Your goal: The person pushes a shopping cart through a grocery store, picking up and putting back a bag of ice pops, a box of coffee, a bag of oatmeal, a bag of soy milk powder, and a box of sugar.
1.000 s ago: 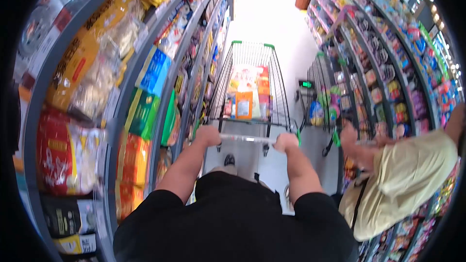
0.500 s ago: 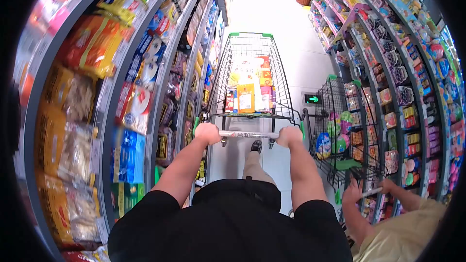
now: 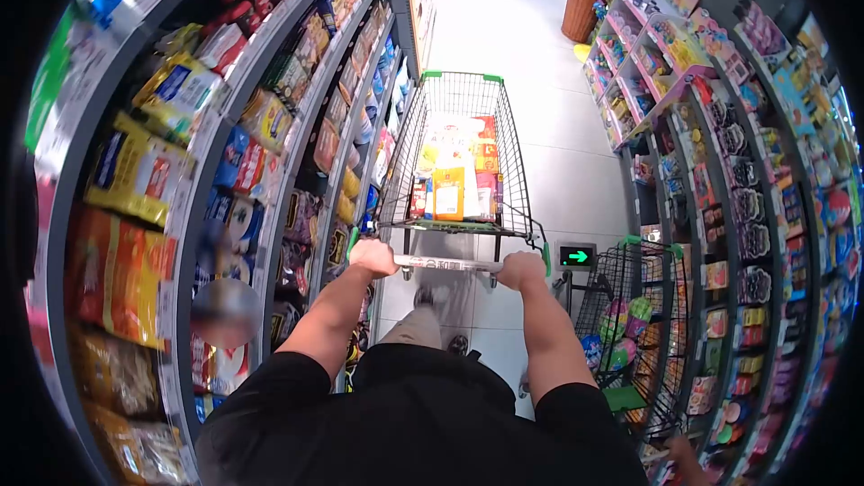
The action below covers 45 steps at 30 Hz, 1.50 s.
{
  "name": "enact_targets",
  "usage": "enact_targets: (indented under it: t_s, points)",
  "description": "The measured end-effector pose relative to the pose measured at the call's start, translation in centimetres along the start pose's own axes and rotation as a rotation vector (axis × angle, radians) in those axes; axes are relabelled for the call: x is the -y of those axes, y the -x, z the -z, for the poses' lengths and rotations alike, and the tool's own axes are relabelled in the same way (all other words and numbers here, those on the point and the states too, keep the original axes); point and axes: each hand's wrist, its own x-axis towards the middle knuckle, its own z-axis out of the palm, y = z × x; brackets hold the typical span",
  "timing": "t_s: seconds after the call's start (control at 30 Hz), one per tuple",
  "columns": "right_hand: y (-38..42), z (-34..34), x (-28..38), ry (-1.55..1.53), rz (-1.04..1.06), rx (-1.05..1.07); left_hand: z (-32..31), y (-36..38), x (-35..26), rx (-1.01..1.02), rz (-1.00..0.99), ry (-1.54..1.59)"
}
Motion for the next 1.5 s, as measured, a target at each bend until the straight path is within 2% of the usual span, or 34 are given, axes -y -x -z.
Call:
enact_targets:
  t_s: [0.2, 0.27, 0.4, 0.43, 0.47, 0.53, 0.67, 0.73, 0.93, 1.03, 1.13, 1.2, 1.27, 1.37, 1.5]
  points:
    - [-12.1, 10.0, -1.9, 0.025, -0.035, -0.036, 8.3, -14.1, 2.0, -0.098, -0.026, 0.065]
    - [-17.4, 11.6, -3.3, 0.049, -0.022, -0.043, 11.5, -18.2, 2.2, -0.052, 0.009, 0.077]
    - [-24.9, 16.5, -5.3, 0.119, 0.014, -0.071, 16.8, -26.3, 3.5, 0.004, -0.090, 0.041]
    - [-26.0, 17.6, -5.2, 0.079, -0.029, -0.071, 17.8, -28.0, 3.6, 0.050, -0.049, 0.072]
    - [-27.3, 18.4, -5.1, 0.035, -0.076, -0.080, 17.9, -30.3, 4.0, -0.006, -0.064, 0.072]
    - [-31.4, 20.9, -6.0, 0.019, -0.044, -0.104, 19.9, -33.2, 4.9, -0.107, -0.095, 0.050]
    - [-36.5, 25.6, -7.3, 0.017, -0.050, -0.017, 24.9, -39.5, 5.3, 0.004, -0.064, 0.047]
    - [-39.7, 27.2, -8.5, 0.051, -0.031, -0.039, 26.3, -42.7, 5.4, -0.044, -0.061, 0.058]
    - [-49.1, 34.5, -11.5, 0.039, -0.052, -0.056, 33.6, -51.3, 4.5, -0.020, -0.027, 0.041]
    - [-53.9, 36.7, -13.3, 0.073, 0.012, -0.063, 36.7, -55.1, 4.4, 0.056, -0.013, 0.055]
    - [-59.1, 39.9, -14.4, 0.070, 0.063, -0.088, 38.4, -60.3, 5.3, -0.002, 0.019, 0.099]
    - [-62.0, 42.4, -14.6, 0.026, 0.006, -0.052, 41.0, -63.0, 5.3, 0.041, 0.041, 0.106]
    - [-65.6, 43.8, -15.5, 0.030, 0.007, -0.077, 43.3, -65.5, 5.7, -0.003, 0.065, 0.134]
    - [-70.8, 46.1, -15.6, 0.035, 0.012, -0.081, 42.3, -72.8, 8.0, -0.010, 0.012, 0.020]
    - [-76.5, 52.2, -15.8, 0.032, 0.018, -0.047, 48.9, -78.7, 9.4, -0.035, 0.046, 0.078]
